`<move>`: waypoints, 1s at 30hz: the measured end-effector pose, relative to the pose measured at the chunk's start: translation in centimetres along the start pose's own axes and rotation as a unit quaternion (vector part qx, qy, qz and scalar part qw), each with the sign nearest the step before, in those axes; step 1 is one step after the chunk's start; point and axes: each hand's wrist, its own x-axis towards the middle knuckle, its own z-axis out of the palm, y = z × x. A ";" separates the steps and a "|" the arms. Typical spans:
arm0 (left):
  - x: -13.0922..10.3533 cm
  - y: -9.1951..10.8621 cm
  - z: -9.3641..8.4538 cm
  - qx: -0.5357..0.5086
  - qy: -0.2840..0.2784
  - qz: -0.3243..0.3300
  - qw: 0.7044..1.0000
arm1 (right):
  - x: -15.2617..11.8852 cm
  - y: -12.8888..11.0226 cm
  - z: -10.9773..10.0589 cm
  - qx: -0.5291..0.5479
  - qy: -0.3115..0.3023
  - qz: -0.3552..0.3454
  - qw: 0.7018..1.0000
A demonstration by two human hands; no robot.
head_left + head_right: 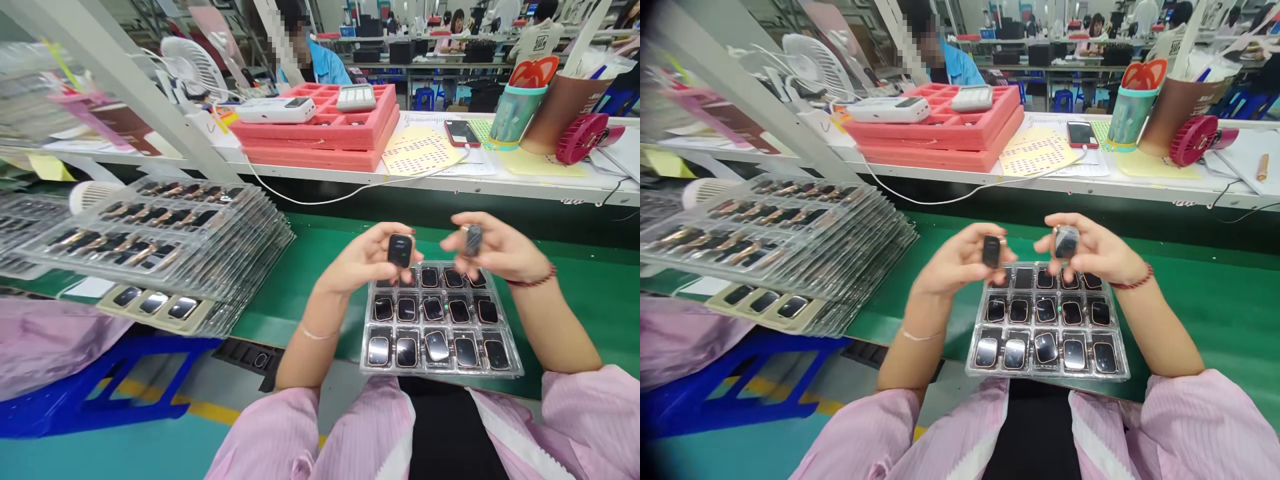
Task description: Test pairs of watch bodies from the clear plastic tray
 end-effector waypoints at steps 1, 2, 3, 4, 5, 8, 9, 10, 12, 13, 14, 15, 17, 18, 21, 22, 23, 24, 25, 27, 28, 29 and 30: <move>0.8 -1.0 0.7 -0.089 -0.019 -0.018 0.996 | 1.5 1.1 0.0 0.019 -0.008 0.005 1.000; 1.5 -2.1 1.4 -0.165 -0.030 -0.048 0.985 | 2.9 2.4 -0.1 0.033 -0.007 0.016 0.999; 2.1 -3.2 2.2 -0.215 -0.030 -0.087 0.972 | 4.2 3.8 -0.2 0.043 0.005 0.032 0.999; 2.5 -4.4 2.9 -0.229 -0.019 -0.123 0.966 | 5.1 5.1 -0.4 0.044 0.024 0.046 0.998; 2.8 -5.4 3.6 -0.231 -0.007 -0.153 0.961 | 5.9 6.3 -0.6 0.037 0.042 0.057 0.997; 2.9 -7.7 5.2 -0.227 0.024 -0.203 0.952 | 6.6 8.8 -1.0 -0.002 0.070 0.071 0.995; 2.9 -8.1 5.5 -0.231 0.032 -0.209 0.950 | 6.6 9.2 -1.1 -0.011 0.070 0.071 0.995; 2.8 -8.4 5.8 -0.237 0.039 -0.214 0.947 | 6.5 9.5 -1.2 -0.016 0.069 0.069 0.995; 2.7 -8.8 6.0 -0.249 0.050 -0.225 0.941 | 6.3 9.9 -1.3 -0.018 0.064 0.067 0.996; 2.7 -8.9 6.1 -0.254 0.055 -0.230 0.938 | 6.2 10.1 -1.3 -0.021 0.061 0.069 0.996; 2.7 -9.0 6.1 -0.258 0.061 -0.234 0.936 | 6.1 10.3 -1.3 -0.024 0.057 0.071 0.996; 2.7 -9.1 6.1 -0.260 0.067 -0.236 0.934 | 6.1 10.4 -1.3 -0.028 0.053 0.073 0.996; 2.6 -9.1 6.1 -0.261 0.081 -0.236 0.933 | 6.0 10.7 -1.3 -0.036 0.045 0.074 0.996; 2.6 -9.2 6.1 -0.259 0.086 -0.235 0.933 | 6.0 10.8 -1.3 -0.039 0.042 0.073 0.996; 2.5 -9.1 6.1 -0.255 0.091 -0.233 0.934 | 6.0 11.0 -1.3 -0.044 0.027 0.074 0.996; 2.4 -9.1 6.1 -0.255 0.090 -0.233 0.934 | 6.0 11.0 -1.3 -0.045 0.022 0.074 0.996; 2.4 -9.1 6.1 -0.257 0.089 -0.232 0.934 | 6.0 11.0 -1.3 -0.045 0.017 0.073 0.996; 2.3 -9.1 6.1 -0.258 0.089 -0.231 0.934 | 6.0 11.0 -1.2 -0.044 0.015 0.072 0.996; 2.3 -9.1 6.1 -0.259 0.089 -0.230 0.934 | 6.0 11.0 -1.2 -0.044 0.014 0.071 0.996; 2.2 -9.2 6.2 -0.261 0.088 -0.225 0.934 | 5.9 11.0 -1.2 -0.041 0.016 0.072 0.996; 2.2 -9.2 6.2 -0.262 0.089 -0.222 0.935 | 5.9 11.0 -1.2 -0.039 0.016 0.071 0.997; 2.2 -9.3 6.3 -0.262 0.090 -0.220 0.935 | 5.9 11.1 -1.2 -0.037 0.015 0.071 0.997; 2.1 -9.4 6.3 -0.262 0.094 -0.218 0.936 | 5.9 11.1 -1.2 -0.035 0.013 0.068 0.997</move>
